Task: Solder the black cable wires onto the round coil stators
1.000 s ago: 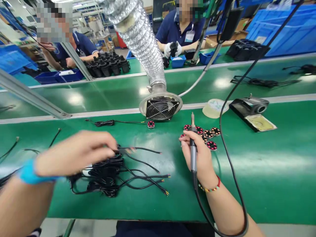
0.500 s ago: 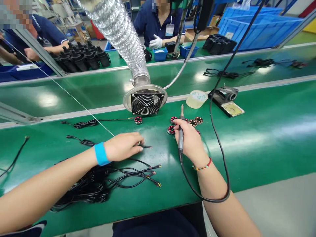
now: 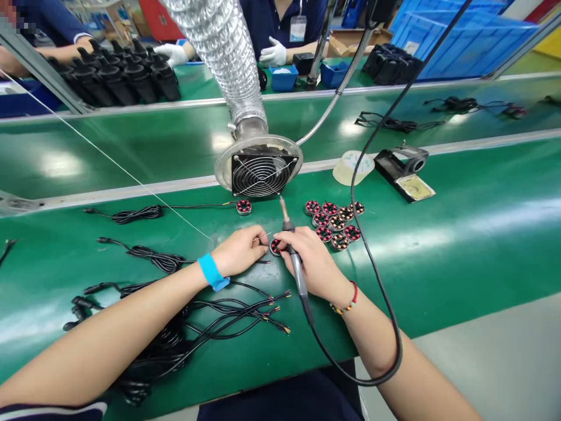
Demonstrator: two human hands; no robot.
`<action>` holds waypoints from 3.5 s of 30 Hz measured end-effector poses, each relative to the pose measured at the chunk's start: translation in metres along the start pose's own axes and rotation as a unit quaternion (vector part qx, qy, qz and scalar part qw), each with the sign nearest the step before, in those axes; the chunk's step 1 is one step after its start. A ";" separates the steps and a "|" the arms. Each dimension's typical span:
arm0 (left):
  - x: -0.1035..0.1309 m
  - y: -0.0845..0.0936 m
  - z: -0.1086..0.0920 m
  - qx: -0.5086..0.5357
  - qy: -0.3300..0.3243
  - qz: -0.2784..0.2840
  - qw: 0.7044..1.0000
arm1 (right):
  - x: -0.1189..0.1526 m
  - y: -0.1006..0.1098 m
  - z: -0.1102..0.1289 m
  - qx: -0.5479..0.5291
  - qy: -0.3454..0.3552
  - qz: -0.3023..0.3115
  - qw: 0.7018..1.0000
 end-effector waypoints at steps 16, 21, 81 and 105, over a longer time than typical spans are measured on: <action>-0.005 -0.005 -0.004 0.042 -0.087 -0.024 0.995 | -0.001 -0.017 -0.008 0.036 -0.054 0.027 0.998; -0.007 0.007 0.003 0.150 -0.051 -0.075 0.984 | 0.002 -0.010 -0.011 -0.003 -0.068 0.018 0.998; -0.003 -0.005 0.001 0.240 -0.006 -0.002 0.971 | 0.003 0.001 -0.010 0.002 -0.037 -0.083 0.996; -0.008 0.004 0.009 0.134 -0.036 -0.018 0.990 | 0.003 -0.006 -0.008 -0.054 -0.012 0.000 0.998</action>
Point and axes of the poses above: each hand's wrist, its own x-axis away from the middle knuckle, its own y-axis out of the back of the hand, z = x × y, the point moved 7 cm from there along -x, towards the middle knuckle, and after that the axes turned 11 degrees about -y, right-handed, at the moved point
